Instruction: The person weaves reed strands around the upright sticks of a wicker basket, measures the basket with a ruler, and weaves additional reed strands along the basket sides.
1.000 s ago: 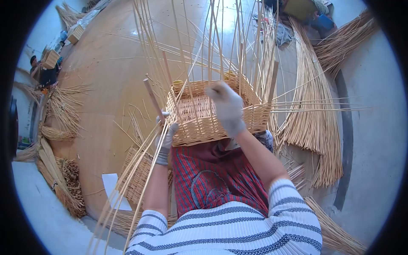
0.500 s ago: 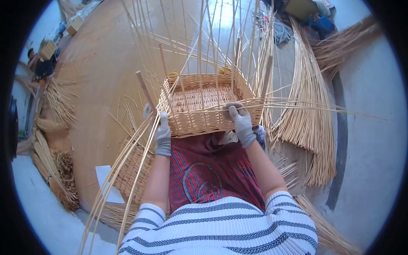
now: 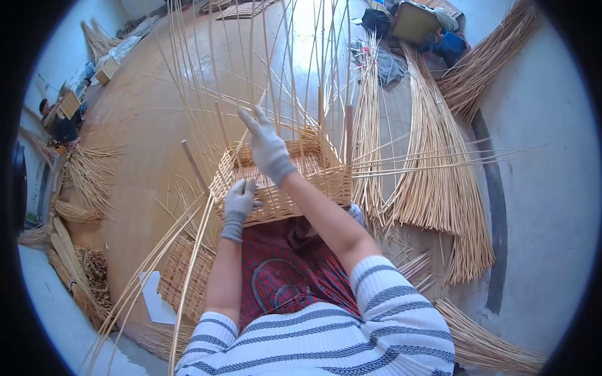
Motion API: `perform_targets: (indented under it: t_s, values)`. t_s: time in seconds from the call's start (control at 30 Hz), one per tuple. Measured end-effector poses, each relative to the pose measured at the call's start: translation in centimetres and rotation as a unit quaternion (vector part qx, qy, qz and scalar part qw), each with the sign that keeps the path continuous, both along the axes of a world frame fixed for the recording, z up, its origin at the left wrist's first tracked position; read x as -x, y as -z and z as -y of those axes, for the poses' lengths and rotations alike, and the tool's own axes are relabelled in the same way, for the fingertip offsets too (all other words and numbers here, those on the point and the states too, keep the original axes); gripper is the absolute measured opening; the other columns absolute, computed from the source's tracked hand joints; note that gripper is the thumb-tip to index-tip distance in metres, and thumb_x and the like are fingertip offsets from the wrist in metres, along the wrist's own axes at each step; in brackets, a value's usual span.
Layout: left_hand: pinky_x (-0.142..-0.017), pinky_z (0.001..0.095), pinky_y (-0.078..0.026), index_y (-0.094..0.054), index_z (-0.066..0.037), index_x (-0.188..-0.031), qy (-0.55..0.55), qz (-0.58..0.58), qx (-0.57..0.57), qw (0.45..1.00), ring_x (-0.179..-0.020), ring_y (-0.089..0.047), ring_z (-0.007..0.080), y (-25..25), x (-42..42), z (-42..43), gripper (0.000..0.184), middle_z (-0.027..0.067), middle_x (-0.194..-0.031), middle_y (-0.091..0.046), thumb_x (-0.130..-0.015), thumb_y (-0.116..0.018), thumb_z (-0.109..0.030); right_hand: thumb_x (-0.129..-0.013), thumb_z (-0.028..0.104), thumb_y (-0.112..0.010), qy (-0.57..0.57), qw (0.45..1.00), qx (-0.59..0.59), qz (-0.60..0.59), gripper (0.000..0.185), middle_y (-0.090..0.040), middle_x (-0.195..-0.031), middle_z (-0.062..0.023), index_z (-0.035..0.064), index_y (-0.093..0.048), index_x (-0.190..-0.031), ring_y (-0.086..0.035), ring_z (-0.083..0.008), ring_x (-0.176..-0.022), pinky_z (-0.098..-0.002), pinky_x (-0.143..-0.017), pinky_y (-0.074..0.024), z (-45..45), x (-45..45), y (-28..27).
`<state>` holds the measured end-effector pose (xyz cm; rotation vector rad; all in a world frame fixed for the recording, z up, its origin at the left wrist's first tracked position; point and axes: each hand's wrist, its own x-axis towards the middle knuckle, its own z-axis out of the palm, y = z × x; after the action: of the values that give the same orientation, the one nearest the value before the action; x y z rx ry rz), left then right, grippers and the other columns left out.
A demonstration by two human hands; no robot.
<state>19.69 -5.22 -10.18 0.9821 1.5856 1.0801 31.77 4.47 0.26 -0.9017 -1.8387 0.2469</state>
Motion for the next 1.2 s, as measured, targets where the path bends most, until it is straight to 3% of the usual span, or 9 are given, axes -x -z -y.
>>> perform_targets:
  t_s: [0.2,0.33,0.5,0.6,0.73,0.9,0.97,1.07,1.2]
  values:
    - [-0.05,0.0275,-0.057,-0.06,-0.001,-0.089,-0.027,0.008,-0.077,0.997,-0.059,-0.065,0.0126,0.4,-0.1,-0.3,0.016,0.0029,-0.079,-0.062,-0.094,-0.064,-0.016,-0.094,-0.005,-0.044,-0.142,0.885,0.338,-0.286,0.051,-0.06,-0.115,-0.0086,0.0118,-0.045,-0.142,-0.061,-0.0121,-0.102,-0.0257,-0.084,-0.0532,2.9,-11.2,7.9]
    - [-0.052,0.0273,-0.057,-0.059,-0.001,-0.093,0.0,0.008,-0.042,0.999,-0.064,-0.069,0.0163,0.1,0.5,0.7,0.021,0.0065,-0.087,-0.065,-0.098,-0.059,-0.021,-0.095,-0.005,-0.043,-0.297,0.938,0.159,-0.086,0.064,-0.053,-0.138,-0.0146,0.0181,-0.029,-0.152,-0.056,-0.0235,-0.123,-0.0343,-0.089,-0.0537,3.4,-8.2,3.7]
    - [-0.051,0.0287,-0.056,-0.059,0.0,-0.092,-0.047,0.012,-0.003,0.999,-0.06,-0.067,0.0152,-0.6,-0.2,0.4,0.033,0.005,-0.08,-0.062,-0.098,-0.059,-0.033,-0.086,-0.009,-0.05,-0.06,0.984,0.035,0.161,0.076,-0.023,-0.16,-0.0123,0.0194,-0.027,-0.153,-0.052,-0.0273,-0.128,-0.0397,-0.096,-0.0518,-2.1,0.0,-0.5]
    - [-0.051,0.0304,-0.056,-0.059,0.0,-0.092,-0.045,0.069,0.005,0.997,-0.058,-0.063,0.0128,0.2,0.7,-0.1,0.029,0.0044,-0.079,-0.06,-0.097,-0.063,-0.029,-0.093,-0.004,-0.052,-0.21,0.919,0.173,-0.285,0.081,-0.044,-0.147,-0.012,0.0202,-0.007,-0.156,-0.056,-0.0227,-0.117,-0.0327,-0.085,-0.0553,0.8,-4.0,0.5]
    - [-0.054,0.0319,-0.057,-0.059,-0.001,-0.1,-0.069,-0.07,-0.019,0.995,-0.065,-0.061,0.0127,-1.8,-1.1,1.2,0.02,0.0056,-0.084,-0.06,-0.091,-0.069,-0.016,-0.096,-0.002,-0.051,-0.193,0.932,0.215,-0.22,0.043,-0.055,-0.133,-0.0112,0.0076,-0.047,-0.138,-0.056,-0.0137,-0.113,-0.029,-0.081,-0.0541,6.6,-14.5,14.4]
    - [-0.077,0.0359,-0.053,-0.052,-0.01,-0.129,-0.173,-0.28,-0.339,0.881,-0.086,-0.067,0.0233,-7.3,-6.2,0.7,0.043,0.0092,-0.096,-0.067,-0.088,-0.066,-0.008,-0.098,0.0,-0.051,-0.07,0.986,0.128,-0.076,0.032,-0.059,-0.122,-0.0095,0.0043,-0.054,-0.129,-0.062,-0.0114,-0.098,-0.0257,-0.078,-0.0542,10.7,-14.8,8.0]
    - [-0.077,0.0348,-0.053,-0.056,-0.008,-0.123,-0.086,-0.185,-0.197,0.959,-0.093,-0.068,0.0263,-4.9,-7.1,-1.0,0.032,0.013,-0.101,-0.069,-0.092,-0.062,-0.013,-0.094,0.002,-0.058,-0.12,0.749,0.631,-0.159,0.032,-0.061,-0.12,-0.0055,0.0064,-0.058,-0.126,-0.063,-0.0125,-0.096,-0.0278,-0.082,-0.0533,12.6,-14.3,7.6]
    - [-0.063,0.0349,-0.054,-0.061,-0.002,-0.107,0.142,-0.102,0.019,0.984,-0.061,-0.069,0.0239,-2.1,-7.2,-3.4,0.03,0.0167,-0.085,-0.068,-0.099,-0.054,-0.031,-0.093,0.004,-0.061,0.027,0.843,0.382,-0.376,0.041,-0.062,-0.117,-0.0056,0.0069,-0.051,-0.133,-0.063,-0.0143,-0.098,-0.0292,-0.084,-0.0534,6.9,-14.1,9.0]
    - [-0.046,0.0352,-0.048,-0.061,-0.003,-0.094,0.017,-0.119,0.04,0.992,-0.044,-0.061,0.0183,-3.3,-8.7,-2.6,0.038,0.0108,-0.069,-0.065,-0.099,-0.054,-0.04,-0.092,0.003,-0.058,0.053,0.992,0.097,0.066,0.048,-0.058,-0.127,-0.0095,0.009,-0.047,-0.138,-0.061,-0.0186,-0.108,-0.032,-0.086,-0.0531,0.5,-7.5,-0.5]
